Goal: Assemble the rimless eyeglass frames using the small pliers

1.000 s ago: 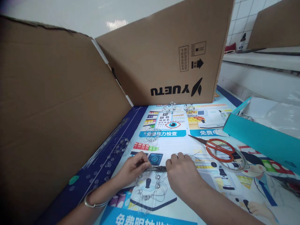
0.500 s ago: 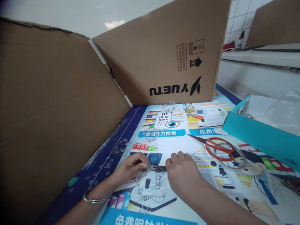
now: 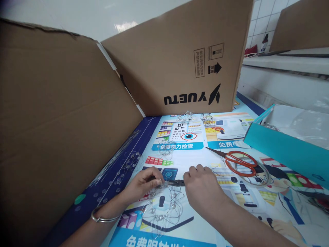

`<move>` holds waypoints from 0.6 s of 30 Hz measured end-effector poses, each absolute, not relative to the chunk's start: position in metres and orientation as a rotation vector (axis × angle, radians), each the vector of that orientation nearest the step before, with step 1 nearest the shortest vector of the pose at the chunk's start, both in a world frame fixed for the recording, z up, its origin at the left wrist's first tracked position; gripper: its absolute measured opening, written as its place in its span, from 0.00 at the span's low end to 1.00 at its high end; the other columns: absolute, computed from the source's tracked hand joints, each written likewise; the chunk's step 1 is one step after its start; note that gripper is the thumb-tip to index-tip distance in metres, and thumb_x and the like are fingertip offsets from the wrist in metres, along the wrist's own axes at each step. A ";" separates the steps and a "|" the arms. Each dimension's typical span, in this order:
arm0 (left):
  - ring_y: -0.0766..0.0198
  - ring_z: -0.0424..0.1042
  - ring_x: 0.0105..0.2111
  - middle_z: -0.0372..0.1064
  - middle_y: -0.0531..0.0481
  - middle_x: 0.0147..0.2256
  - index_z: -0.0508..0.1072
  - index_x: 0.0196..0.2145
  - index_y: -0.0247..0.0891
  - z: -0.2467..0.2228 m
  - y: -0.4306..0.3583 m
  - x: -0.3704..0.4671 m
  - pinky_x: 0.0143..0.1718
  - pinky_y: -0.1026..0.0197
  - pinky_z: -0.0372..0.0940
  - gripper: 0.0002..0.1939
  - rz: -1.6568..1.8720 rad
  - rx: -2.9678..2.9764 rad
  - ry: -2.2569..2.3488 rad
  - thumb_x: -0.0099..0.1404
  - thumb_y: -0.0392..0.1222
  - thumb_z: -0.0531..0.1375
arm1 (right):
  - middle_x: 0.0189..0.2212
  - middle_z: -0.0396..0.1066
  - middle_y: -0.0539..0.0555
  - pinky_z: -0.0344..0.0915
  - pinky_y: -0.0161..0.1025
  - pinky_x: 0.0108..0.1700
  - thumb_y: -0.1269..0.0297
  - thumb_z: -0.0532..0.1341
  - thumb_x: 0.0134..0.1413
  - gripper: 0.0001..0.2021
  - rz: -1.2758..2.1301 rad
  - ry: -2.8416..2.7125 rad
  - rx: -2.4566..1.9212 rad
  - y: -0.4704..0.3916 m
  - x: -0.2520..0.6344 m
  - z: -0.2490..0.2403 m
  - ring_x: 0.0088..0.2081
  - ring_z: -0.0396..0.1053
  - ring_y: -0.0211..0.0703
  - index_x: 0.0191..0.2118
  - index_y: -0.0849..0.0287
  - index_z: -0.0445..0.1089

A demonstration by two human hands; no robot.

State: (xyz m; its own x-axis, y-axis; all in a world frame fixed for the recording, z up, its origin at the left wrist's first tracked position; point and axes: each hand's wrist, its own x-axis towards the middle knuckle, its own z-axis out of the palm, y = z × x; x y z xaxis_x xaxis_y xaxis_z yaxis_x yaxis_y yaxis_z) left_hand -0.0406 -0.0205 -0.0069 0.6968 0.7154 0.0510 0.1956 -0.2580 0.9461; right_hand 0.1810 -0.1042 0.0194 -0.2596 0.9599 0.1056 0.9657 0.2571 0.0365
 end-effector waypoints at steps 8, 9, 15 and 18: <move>0.67 0.65 0.29 0.67 0.47 0.31 0.66 0.29 0.32 -0.003 -0.022 -0.037 0.30 0.66 0.60 0.10 0.616 1.818 0.698 0.61 0.43 0.58 | 0.30 0.67 0.56 0.49 0.38 0.30 0.67 0.54 0.49 0.06 0.061 -2.473 -1.993 -0.105 0.187 0.046 0.33 0.63 0.44 0.32 0.58 0.68; 0.68 0.65 0.29 0.67 0.47 0.31 0.66 0.29 0.32 -0.003 -0.022 -0.037 0.29 0.66 0.60 0.10 0.614 1.820 0.708 0.60 0.43 0.58 | 0.30 0.67 0.56 0.50 0.38 0.30 0.66 0.54 0.49 0.06 0.085 -2.491 -1.992 -0.106 0.188 0.050 0.33 0.63 0.45 0.32 0.58 0.68; 0.67 0.65 0.27 0.67 0.47 0.29 0.66 0.30 0.32 -0.006 -0.024 -0.038 0.27 0.67 0.61 0.07 0.604 1.849 0.752 0.59 0.40 0.58 | 0.29 0.68 0.56 0.52 0.39 0.31 0.64 0.54 0.48 0.07 0.129 -2.582 -2.019 -0.113 0.192 0.062 0.32 0.64 0.47 0.31 0.56 0.69; 0.67 0.66 0.27 0.67 0.48 0.29 0.67 0.29 0.32 -0.003 -0.026 -0.037 0.28 0.66 0.61 0.05 0.599 1.898 0.768 0.59 0.38 0.58 | 0.30 0.68 0.55 0.52 0.40 0.31 0.64 0.55 0.47 0.07 0.122 -2.597 -2.014 -0.116 0.192 0.060 0.32 0.65 0.47 0.31 0.56 0.69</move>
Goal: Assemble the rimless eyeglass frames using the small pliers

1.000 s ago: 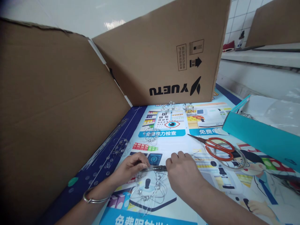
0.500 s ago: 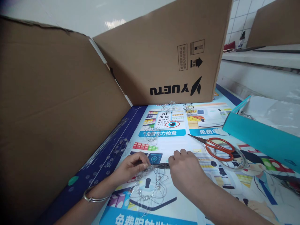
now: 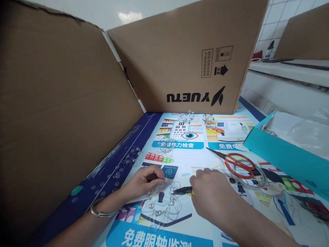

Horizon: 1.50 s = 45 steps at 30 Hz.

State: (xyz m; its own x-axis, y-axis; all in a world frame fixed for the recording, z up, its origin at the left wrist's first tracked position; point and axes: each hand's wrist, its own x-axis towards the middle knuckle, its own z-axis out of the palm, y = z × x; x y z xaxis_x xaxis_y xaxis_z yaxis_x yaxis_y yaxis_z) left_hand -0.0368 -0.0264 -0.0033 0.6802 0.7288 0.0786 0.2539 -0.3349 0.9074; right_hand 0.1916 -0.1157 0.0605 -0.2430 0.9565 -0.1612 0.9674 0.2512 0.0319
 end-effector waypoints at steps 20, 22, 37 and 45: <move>0.66 0.66 0.29 0.67 0.49 0.29 0.71 0.30 0.35 0.009 -0.029 -0.036 0.31 0.65 0.61 0.04 0.600 2.194 0.657 0.59 0.33 0.55 | 0.30 0.68 0.55 0.51 0.39 0.30 0.63 0.53 0.50 0.08 -0.131 2.355 1.838 -0.110 0.188 0.052 0.32 0.65 0.46 0.31 0.57 0.68; 0.66 0.66 0.28 0.68 0.49 0.28 0.71 0.30 0.34 0.010 -0.029 -0.035 0.30 0.65 0.61 0.05 0.609 2.180 0.672 0.60 0.35 0.56 | 0.29 0.68 0.55 0.51 0.39 0.30 0.62 0.53 0.50 0.08 -0.121 2.367 1.844 -0.111 0.191 0.054 0.33 0.64 0.46 0.30 0.57 0.68; 0.68 0.67 0.28 0.70 0.51 0.28 0.72 0.31 0.34 0.000 -0.027 -0.035 0.30 0.67 0.60 0.08 0.691 2.210 0.732 0.63 0.37 0.54 | 0.40 0.65 0.54 0.55 0.44 0.41 0.63 0.57 0.45 0.27 -0.503 2.711 1.486 -0.153 0.148 0.037 0.40 0.60 0.48 0.55 0.50 0.55; 0.69 0.64 0.25 0.67 0.53 0.24 0.71 0.28 0.34 0.004 -0.028 -0.035 0.27 0.68 0.57 0.06 0.701 2.313 0.772 0.60 0.35 0.55 | 0.34 0.63 0.54 0.52 0.44 0.37 0.67 0.52 0.54 0.13 -0.140 2.786 1.402 -0.150 0.138 0.028 0.36 0.58 0.46 0.46 0.53 0.60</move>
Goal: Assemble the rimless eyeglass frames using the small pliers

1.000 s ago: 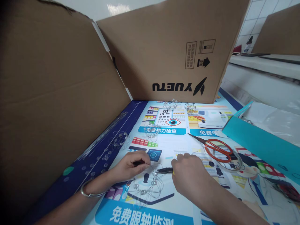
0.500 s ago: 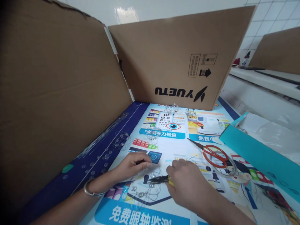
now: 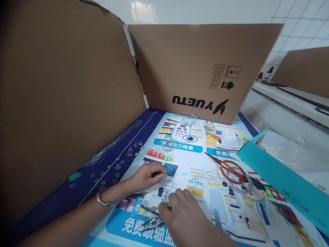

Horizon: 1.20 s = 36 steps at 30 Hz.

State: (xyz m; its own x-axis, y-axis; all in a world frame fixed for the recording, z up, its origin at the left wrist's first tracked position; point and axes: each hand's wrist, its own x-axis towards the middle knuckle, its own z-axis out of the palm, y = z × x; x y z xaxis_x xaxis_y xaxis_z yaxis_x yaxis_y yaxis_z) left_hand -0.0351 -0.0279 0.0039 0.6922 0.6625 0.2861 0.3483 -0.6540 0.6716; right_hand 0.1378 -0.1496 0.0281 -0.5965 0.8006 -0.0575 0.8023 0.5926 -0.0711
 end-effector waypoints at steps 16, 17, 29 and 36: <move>0.68 0.65 0.25 0.69 0.53 0.25 0.71 0.28 0.35 0.008 -0.028 -0.036 0.29 0.67 0.58 0.06 0.694 2.356 0.788 0.60 0.36 0.56 | 0.34 0.61 0.54 0.48 0.42 0.39 0.72 0.50 0.56 0.14 0.051 2.804 1.439 -0.131 0.171 0.022 0.37 0.55 0.44 0.48 0.53 0.61; 0.68 0.66 0.26 0.69 0.53 0.25 0.71 0.28 0.36 0.008 -0.029 -0.035 0.30 0.67 0.58 0.06 0.700 2.371 0.774 0.61 0.36 0.56 | 0.34 0.61 0.54 0.48 0.42 0.39 0.72 0.50 0.56 0.15 0.038 2.802 1.448 -0.130 0.172 0.022 0.37 0.55 0.44 0.48 0.52 0.61; 0.64 0.66 0.31 0.71 0.51 0.28 0.72 0.29 0.37 0.005 -0.033 -0.027 0.36 0.62 0.58 0.07 0.641 2.476 0.707 0.63 0.38 0.55 | 0.34 0.61 0.54 0.48 0.41 0.38 0.71 0.49 0.57 0.14 0.027 2.824 1.480 -0.128 0.172 0.019 0.37 0.54 0.44 0.48 0.52 0.61; 0.63 0.65 0.32 0.69 0.50 0.29 0.70 0.31 0.36 0.004 -0.029 -0.031 0.37 0.61 0.57 0.09 0.629 2.511 0.619 0.65 0.38 0.52 | 0.33 0.61 0.54 0.48 0.41 0.37 0.71 0.51 0.57 0.13 0.070 2.859 1.466 -0.127 0.172 0.019 0.36 0.54 0.43 0.46 0.54 0.62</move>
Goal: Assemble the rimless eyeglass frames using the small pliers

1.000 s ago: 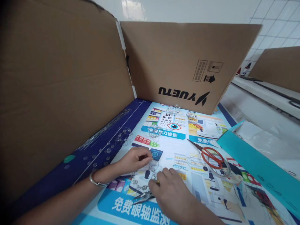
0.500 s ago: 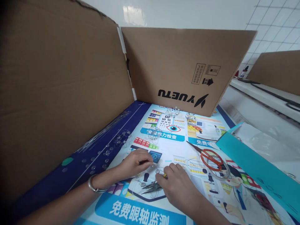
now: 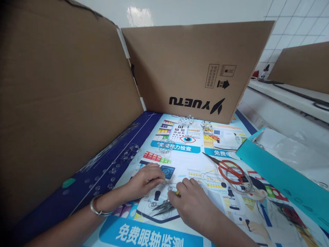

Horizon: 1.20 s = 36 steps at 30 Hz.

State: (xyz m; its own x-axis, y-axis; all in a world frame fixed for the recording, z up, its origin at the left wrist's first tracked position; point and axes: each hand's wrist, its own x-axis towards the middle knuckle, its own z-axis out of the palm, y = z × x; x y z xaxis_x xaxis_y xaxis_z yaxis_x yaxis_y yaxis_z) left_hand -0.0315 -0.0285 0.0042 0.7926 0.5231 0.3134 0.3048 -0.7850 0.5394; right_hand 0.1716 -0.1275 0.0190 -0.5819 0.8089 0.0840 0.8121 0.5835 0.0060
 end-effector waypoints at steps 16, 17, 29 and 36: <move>0.61 0.60 0.34 0.64 0.48 0.29 0.69 0.35 0.38 0.009 -0.022 -0.038 0.38 0.59 0.54 0.09 0.431 2.838 0.492 0.65 0.32 0.50 | 0.33 0.61 0.53 0.48 0.41 0.37 0.70 0.51 0.57 0.12 -0.056 -2.716 -1.393 -0.126 0.173 0.015 0.36 0.55 0.42 0.45 0.53 0.63; 0.61 0.61 0.34 0.64 0.48 0.30 0.69 0.35 0.37 0.010 -0.022 -0.038 0.38 0.59 0.55 0.09 0.435 2.819 0.490 0.65 0.32 0.50 | 0.33 0.62 0.53 0.49 0.41 0.37 0.70 0.52 0.57 0.12 -0.055 -2.718 -1.393 -0.126 0.173 0.015 0.36 0.55 0.42 0.45 0.53 0.63; 0.63 0.63 0.36 0.66 0.49 0.32 0.66 0.35 0.36 0.011 -0.025 -0.035 0.43 0.59 0.56 0.08 0.499 2.523 0.469 0.67 0.36 0.49 | 0.49 0.62 0.55 0.51 0.44 0.40 0.72 0.52 0.56 0.14 -0.123 -2.830 -1.197 -0.126 0.173 0.018 0.42 0.57 0.45 0.49 0.57 0.61; 0.63 0.62 0.35 0.65 0.48 0.32 0.65 0.34 0.36 0.009 -0.023 -0.034 0.43 0.59 0.56 0.09 0.500 2.519 0.448 0.68 0.36 0.47 | 0.44 0.64 0.55 0.51 0.45 0.41 0.71 0.53 0.56 0.18 -0.079 -2.836 -1.246 -0.124 0.168 0.021 0.42 0.57 0.46 0.53 0.54 0.57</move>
State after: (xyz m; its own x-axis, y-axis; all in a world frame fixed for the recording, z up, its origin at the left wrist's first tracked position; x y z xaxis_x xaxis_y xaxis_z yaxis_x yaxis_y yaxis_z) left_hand -0.0345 -0.0235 0.0089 0.8767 0.4065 0.2572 0.2111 -0.8056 0.5536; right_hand 0.1682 -0.1242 0.0210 -0.6756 0.7348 0.0600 0.7370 0.6752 0.0295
